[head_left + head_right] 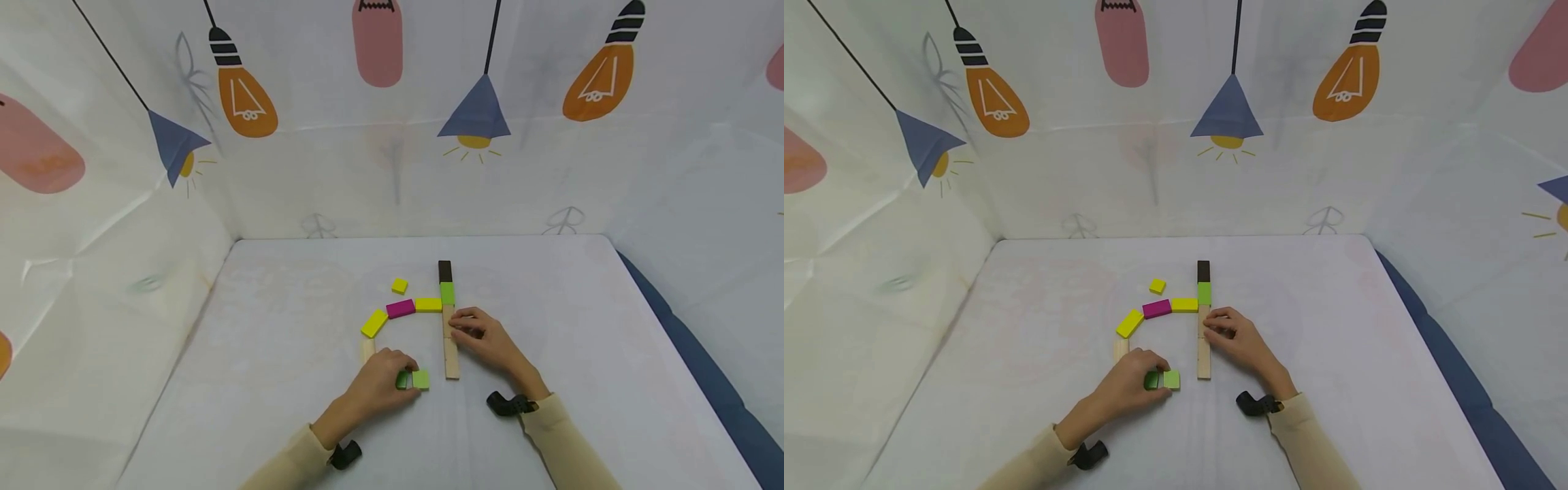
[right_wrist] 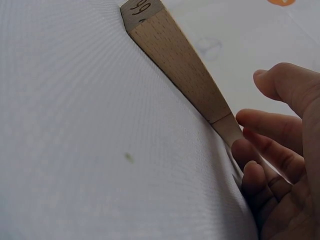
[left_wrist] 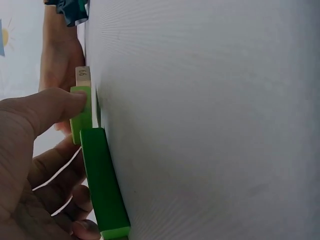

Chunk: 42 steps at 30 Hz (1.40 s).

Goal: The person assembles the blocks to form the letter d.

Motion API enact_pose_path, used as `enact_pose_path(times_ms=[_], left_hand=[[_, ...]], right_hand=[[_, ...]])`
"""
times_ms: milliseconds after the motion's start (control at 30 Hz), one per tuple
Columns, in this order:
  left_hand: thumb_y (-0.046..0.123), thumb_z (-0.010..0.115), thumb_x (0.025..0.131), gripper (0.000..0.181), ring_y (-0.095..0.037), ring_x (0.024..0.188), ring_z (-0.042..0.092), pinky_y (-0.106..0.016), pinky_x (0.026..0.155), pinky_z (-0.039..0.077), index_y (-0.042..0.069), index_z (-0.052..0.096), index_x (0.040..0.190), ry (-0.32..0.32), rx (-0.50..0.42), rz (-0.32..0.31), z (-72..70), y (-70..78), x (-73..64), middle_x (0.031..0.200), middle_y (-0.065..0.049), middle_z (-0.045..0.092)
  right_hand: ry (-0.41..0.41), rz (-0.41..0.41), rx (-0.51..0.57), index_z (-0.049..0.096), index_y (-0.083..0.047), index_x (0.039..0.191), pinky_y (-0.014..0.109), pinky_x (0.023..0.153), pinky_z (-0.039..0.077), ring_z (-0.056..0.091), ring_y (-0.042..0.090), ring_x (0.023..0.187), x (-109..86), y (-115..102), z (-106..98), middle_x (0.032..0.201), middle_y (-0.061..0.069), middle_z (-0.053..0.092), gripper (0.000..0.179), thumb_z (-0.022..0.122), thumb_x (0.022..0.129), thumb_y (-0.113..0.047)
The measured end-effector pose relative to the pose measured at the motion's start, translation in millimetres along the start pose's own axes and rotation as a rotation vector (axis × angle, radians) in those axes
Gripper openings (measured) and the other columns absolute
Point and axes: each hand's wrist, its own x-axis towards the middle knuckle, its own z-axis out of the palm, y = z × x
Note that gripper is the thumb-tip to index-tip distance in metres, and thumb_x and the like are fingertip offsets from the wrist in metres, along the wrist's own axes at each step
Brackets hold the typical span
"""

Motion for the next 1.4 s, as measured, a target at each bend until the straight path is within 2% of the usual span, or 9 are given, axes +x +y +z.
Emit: enact_pose_path(times_ms=[167,333,633,867,1067,1233,1400], left_hand=[[0.037,0.086,0.082,0.031,-0.008,0.087,0.052,-0.021,0.073,0.042,0.02,0.076,0.106,0.023,0.095,-0.001,2.1,2.3,0.4,0.101,0.007,0.071],[0.04,0.085,0.082,0.032,-0.009,0.089,0.052,-0.023,0.075,0.042,0.021,0.076,0.106,0.021,0.132,-0.023,3.4,3.1,0.8,0.102,0.006,0.071],[0.042,0.085,0.081,0.035,-0.01,0.09,0.053,-0.024,0.075,0.042,0.022,0.076,0.108,0.012,0.132,-0.031,4.6,2.0,1.4,0.104,0.007,0.071],[0.048,0.082,0.083,0.046,-0.012,0.099,0.052,-0.029,0.084,0.047,0.022,0.073,0.119,0.006,0.087,-0.029,-3.0,8.0,2.7,0.113,0.005,0.068],[0.052,0.077,0.086,0.051,-0.016,0.109,0.057,-0.038,0.094,0.052,0.02,0.071,0.125,0.062,0.104,-0.014,-13.8,5.2,18.0,0.12,0.003,0.069],[0.051,0.077,0.086,0.058,-0.022,0.115,0.059,-0.045,0.096,0.051,0.017,0.067,0.132,0.116,0.106,-0.036,-33.1,-0.1,34.0,0.127,-0.001,0.067],[0.052,0.076,0.086,0.065,-0.026,0.12,0.058,-0.047,0.1,0.05,0.016,0.063,0.138,0.137,0.119,-0.058,-47.2,-19.1,50.8,0.134,-0.005,0.064]], right_hand=[[0.014,-0.021,-0.003,0.078,-0.013,0.118,0.021,0.077,0.051,0.061,0.011,0.097,0.0,1,1,0.126,0.007,0.066,0.024,0.075,0.095,-0.02],[0.015,-0.024,-0.003,0.078,-0.013,0.118,0.021,0.076,0.051,0.061,0.011,0.097,-0.2,1,1,0.126,0.007,0.066,0.024,0.075,0.095,-0.02],[0.013,-0.019,-0.008,0.078,-0.014,0.117,0.022,0.077,0.052,0.06,0.009,0.097,0.5,0,0,0.126,0.005,0.066,0.023,0.075,0.095,-0.021],[0.008,-0.021,0.0,0.078,-0.014,0.117,0.022,0.077,0.051,0.06,0.009,0.096,0.5,1,1,0.126,0.005,0.066,0.023,0.074,0.095,-0.021],[0.009,-0.013,0.002,0.078,-0.014,0.117,0.022,0.077,0.052,0.06,0.009,0.097,-0.4,-1,-1,0.126,0.005,0.066,0.023,0.075,0.095,-0.022],[0.004,0.002,0.01,0.078,-0.015,0.117,0.022,0.077,0.051,0.06,0.009,0.097,-0.6,-2,-1,0.126,0.005,0.066,0.024,0.075,0.095,-0.023],[-0.003,0.009,0.012,0.078,-0.015,0.117,0.023,0.078,0.052,0.06,0.011,0.098,-0.3,-2,0,0.126,0.005,0.065,0.023,0.074,0.095,-0.023]])
